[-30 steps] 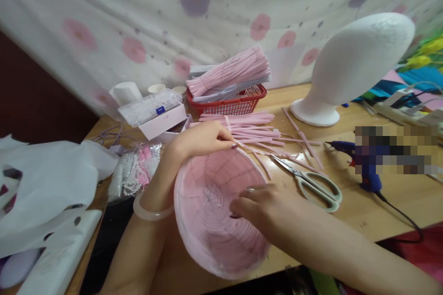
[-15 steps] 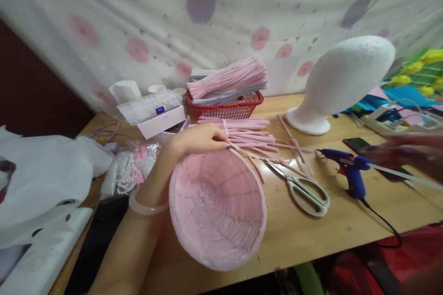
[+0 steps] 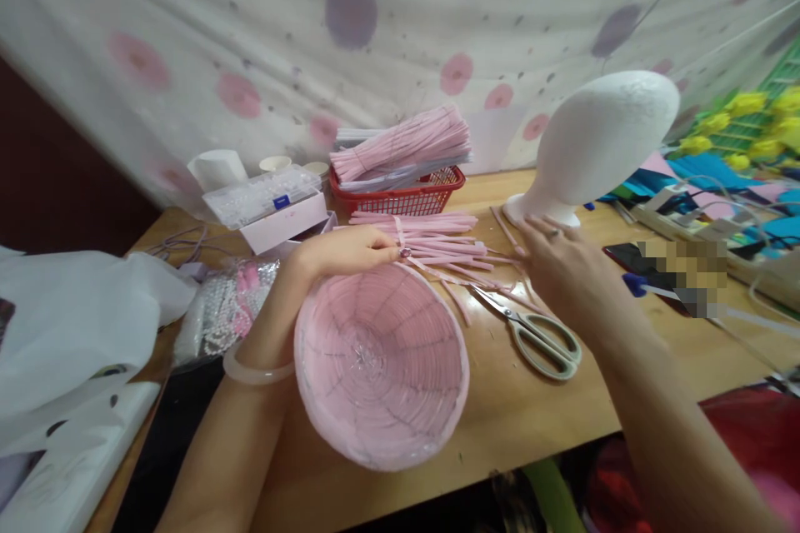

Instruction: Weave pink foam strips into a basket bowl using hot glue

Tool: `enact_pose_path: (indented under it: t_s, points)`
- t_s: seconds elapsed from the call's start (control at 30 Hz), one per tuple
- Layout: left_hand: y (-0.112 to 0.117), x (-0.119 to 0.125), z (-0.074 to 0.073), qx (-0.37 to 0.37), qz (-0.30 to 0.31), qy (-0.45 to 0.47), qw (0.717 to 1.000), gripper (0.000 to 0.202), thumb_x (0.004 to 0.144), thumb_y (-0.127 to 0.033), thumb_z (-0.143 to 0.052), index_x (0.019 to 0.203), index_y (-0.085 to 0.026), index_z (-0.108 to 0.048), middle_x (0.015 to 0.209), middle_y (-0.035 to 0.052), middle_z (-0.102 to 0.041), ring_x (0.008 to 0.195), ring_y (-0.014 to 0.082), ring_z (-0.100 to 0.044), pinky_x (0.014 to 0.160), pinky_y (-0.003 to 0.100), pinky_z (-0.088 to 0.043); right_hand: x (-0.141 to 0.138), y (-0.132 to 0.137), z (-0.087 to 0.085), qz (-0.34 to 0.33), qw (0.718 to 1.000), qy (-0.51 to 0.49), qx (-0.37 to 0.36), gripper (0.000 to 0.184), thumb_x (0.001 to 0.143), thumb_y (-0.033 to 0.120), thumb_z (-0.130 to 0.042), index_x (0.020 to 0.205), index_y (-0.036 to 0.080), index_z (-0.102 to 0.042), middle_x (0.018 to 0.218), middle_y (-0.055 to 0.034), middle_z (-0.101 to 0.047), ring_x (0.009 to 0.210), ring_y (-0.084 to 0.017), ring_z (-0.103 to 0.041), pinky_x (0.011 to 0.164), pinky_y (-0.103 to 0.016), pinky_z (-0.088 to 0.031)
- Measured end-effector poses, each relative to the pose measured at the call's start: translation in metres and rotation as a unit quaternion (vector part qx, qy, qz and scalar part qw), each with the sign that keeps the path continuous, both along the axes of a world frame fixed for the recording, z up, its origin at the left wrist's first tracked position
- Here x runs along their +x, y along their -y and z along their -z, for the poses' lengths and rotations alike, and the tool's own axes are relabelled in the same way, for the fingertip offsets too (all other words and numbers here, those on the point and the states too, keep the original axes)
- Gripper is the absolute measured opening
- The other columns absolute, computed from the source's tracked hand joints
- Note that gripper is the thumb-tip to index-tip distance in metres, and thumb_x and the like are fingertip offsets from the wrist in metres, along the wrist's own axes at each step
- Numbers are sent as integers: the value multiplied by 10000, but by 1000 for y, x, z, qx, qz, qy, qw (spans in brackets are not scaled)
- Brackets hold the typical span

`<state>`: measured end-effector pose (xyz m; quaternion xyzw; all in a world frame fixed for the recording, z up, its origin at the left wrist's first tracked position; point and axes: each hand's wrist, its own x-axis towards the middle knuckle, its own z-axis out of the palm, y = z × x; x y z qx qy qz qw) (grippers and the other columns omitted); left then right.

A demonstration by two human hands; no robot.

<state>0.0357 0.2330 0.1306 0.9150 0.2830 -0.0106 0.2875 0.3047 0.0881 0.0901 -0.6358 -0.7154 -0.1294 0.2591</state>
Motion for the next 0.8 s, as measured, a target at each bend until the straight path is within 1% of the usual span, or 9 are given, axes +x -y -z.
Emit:
enact_pose_path:
  t_s: [0.07,0.13,0.23,0.3,0.33,0.4,0.53,0.67,0.8]
  points:
    - [0,-1,1,-2,2,-4,1000,322,891,-396,-427,703,-176,-567,757,8,-606,721,153,-528,656,261,-356,-7,1,2,13,995,-99,-17,446,1002,282,-515,1442,217,-527,1202,-141,-713,957,-252,-734,785,-399,-609]
    - [-1,-1,1,-9,7,-5,1000,325,893,-396,-452,752,-169,-637,822,19,-675,777,161,-581,704,254,-394,-14,7,2,45,978,-200,-28,487,959,350,-581,1434,250,-547,1066,-94,-755,702,-197,-726,596,-316,-574]
    - [-1,-2,-1,-33,17,-5,999,301,878,-365,-524,998,-182,-731,1045,32,-757,956,182,-659,833,247,-444,-27,17,-3,111,971,-210,-15,358,929,506,-609,1120,229,-730,642,-8,-678,450,-142,-556,474,-275,-425]
    - [-2,-4,-2,-34,25,-17,999,357,830,-276,-587,1151,-193,-720,1176,42,-751,1053,197,-669,905,254,-455,-38,22,-7,109,977,-183,-16,451,992,554,-461,855,215,-725,489,14,-541,455,-150,-519,486,-276,-352]
    - [-2,-5,-3,-26,29,-27,999,408,790,-209,-606,1184,-193,-713,1211,47,-743,1076,205,-670,925,261,-459,-44,24,-8,87,981,-172,-33,513,1017,554,-382,794,215,-697,489,8,-526,490,-160,-540,507,-280,-341]
    - [-2,-8,-4,-3,36,-45,998,528,699,-80,-590,1199,-196,-712,1242,49,-734,1102,218,-667,954,275,-465,-59,25,-7,32,979,-163,-117,529,1033,549,-310,833,215,-668,562,-5,-580,559,-175,-579,541,-284,-338]
    - [-1,-12,-5,4,33,-30,999,617,603,-14,-501,1139,-212,-734,1175,28,-758,1079,220,-673,933,281,-491,-85,21,4,-15,945,-117,-304,326,964,512,-500,890,206,-581,632,-2,-604,563,-176,-539,540,-289,-310]
    - [4,-11,-9,-7,33,16,999,567,601,-27,-475,1072,-199,-740,1113,11,-775,1007,200,-684,855,257,-491,-92,16,13,-24,933,-161,-320,44,869,244,-528,843,214,-507,687,-8,-608,610,-170,-558,555,-283,-350]
    - [8,-9,-13,67,-50,18,996,253,739,-119,-560,900,-167,-749,876,14,-763,811,177,-650,700,257,-412,-88,16,14,-38,927,-244,-282,86,878,208,-419,857,223,-502,662,5,-589,596,-172,-568,542,-284,-385]
